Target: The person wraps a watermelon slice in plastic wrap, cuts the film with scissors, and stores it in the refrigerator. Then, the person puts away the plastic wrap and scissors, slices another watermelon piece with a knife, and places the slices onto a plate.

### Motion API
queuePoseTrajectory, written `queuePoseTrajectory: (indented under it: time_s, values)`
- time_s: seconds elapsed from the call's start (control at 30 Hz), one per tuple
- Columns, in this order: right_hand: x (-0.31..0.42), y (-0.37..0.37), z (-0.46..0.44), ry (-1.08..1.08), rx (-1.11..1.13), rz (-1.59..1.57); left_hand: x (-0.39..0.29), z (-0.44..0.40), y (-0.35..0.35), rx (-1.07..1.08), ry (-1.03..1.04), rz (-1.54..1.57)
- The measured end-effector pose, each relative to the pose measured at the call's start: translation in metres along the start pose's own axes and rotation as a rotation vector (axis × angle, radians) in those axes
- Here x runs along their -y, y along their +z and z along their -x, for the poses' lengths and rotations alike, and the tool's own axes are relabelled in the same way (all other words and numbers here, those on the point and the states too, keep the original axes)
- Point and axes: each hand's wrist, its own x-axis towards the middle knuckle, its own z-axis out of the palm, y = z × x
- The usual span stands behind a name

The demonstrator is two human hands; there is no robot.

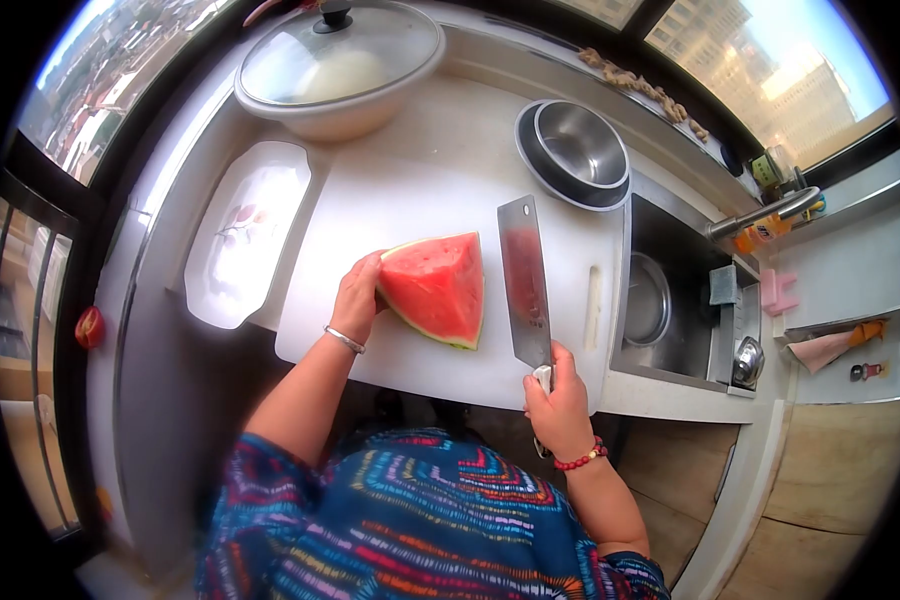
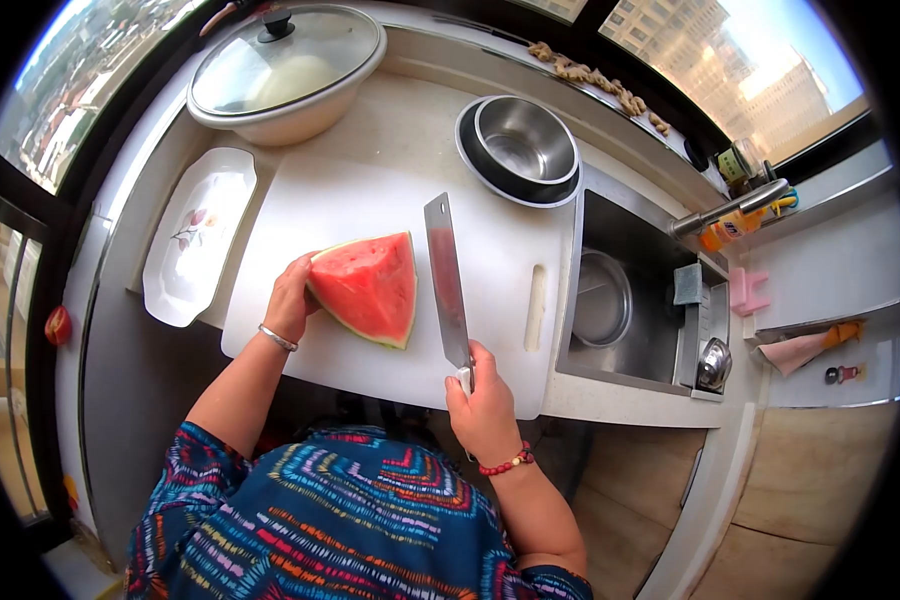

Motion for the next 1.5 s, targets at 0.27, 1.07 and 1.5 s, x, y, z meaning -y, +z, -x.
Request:
queuePoseTrajectory:
  time_s: [0.27,1.07,1.5]
  values:
    - [0.033,0.000,0.013,-0.168,0.045,0.100,-0.002,0.000,-0.002,0.020,-0.014,-0.015]
    - [0.042,0.008,0.017,-0.264,0.046,0.261,0.001,-0.002,-0.004,0.068,-0.015,0.034]
    - [0.036,0.010,0.007,-0.281,0.080,0.257,0.006,-0.007,-0.007,0.022,-0.005,-0.045]
